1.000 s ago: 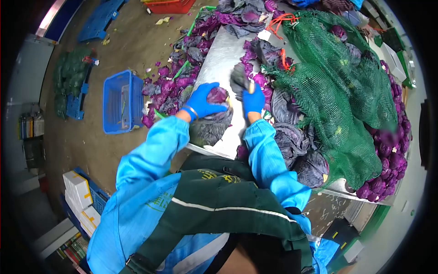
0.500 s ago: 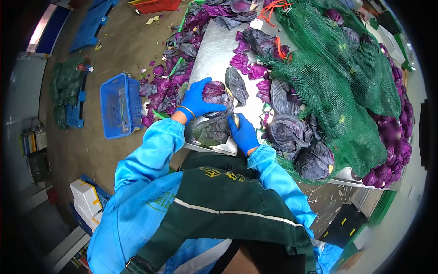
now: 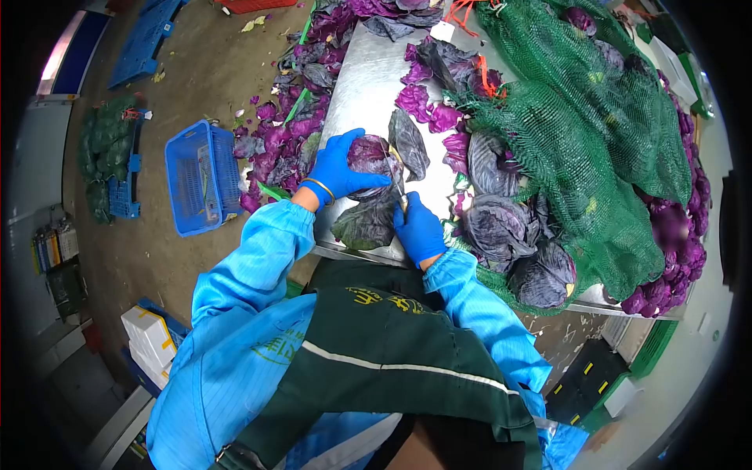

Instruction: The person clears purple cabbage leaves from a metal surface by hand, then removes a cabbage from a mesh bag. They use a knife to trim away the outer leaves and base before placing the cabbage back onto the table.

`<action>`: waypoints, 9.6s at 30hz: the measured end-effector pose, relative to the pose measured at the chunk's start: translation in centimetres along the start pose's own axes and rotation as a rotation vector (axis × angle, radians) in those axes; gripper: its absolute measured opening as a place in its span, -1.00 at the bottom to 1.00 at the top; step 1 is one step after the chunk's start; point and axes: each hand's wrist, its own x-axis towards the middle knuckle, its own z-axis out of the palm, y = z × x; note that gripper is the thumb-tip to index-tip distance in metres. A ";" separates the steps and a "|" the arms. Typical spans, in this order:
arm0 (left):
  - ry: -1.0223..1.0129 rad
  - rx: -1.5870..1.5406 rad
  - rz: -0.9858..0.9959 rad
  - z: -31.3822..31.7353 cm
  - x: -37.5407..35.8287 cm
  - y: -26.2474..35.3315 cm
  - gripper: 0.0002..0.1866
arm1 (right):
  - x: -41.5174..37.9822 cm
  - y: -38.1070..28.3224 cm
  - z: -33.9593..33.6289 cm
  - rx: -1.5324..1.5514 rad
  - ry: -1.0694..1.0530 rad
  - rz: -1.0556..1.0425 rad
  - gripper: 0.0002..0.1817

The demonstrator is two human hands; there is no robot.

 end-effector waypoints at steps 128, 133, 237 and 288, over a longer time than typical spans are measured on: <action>0.061 -0.444 0.158 0.8 -3.2 -1.4 -0.08 | 11.1 1.1 0.7 0.284 0.398 -0.291 -0.53; 0.265 -0.429 -0.039 0.2 -4.6 -0.9 -0.03 | 6.9 1.1 -1.2 0.738 0.107 0.072 -0.70; 0.298 -1.854 -0.224 -1.1 -7.1 1.9 -0.16 | 5.9 -2.7 -1.4 0.423 0.303 -0.193 -0.58; -0.218 -2.123 -0.206 -1.5 -8.1 -0.2 -0.26 | 5.8 -2.6 -3.6 0.738 0.154 -0.132 -0.82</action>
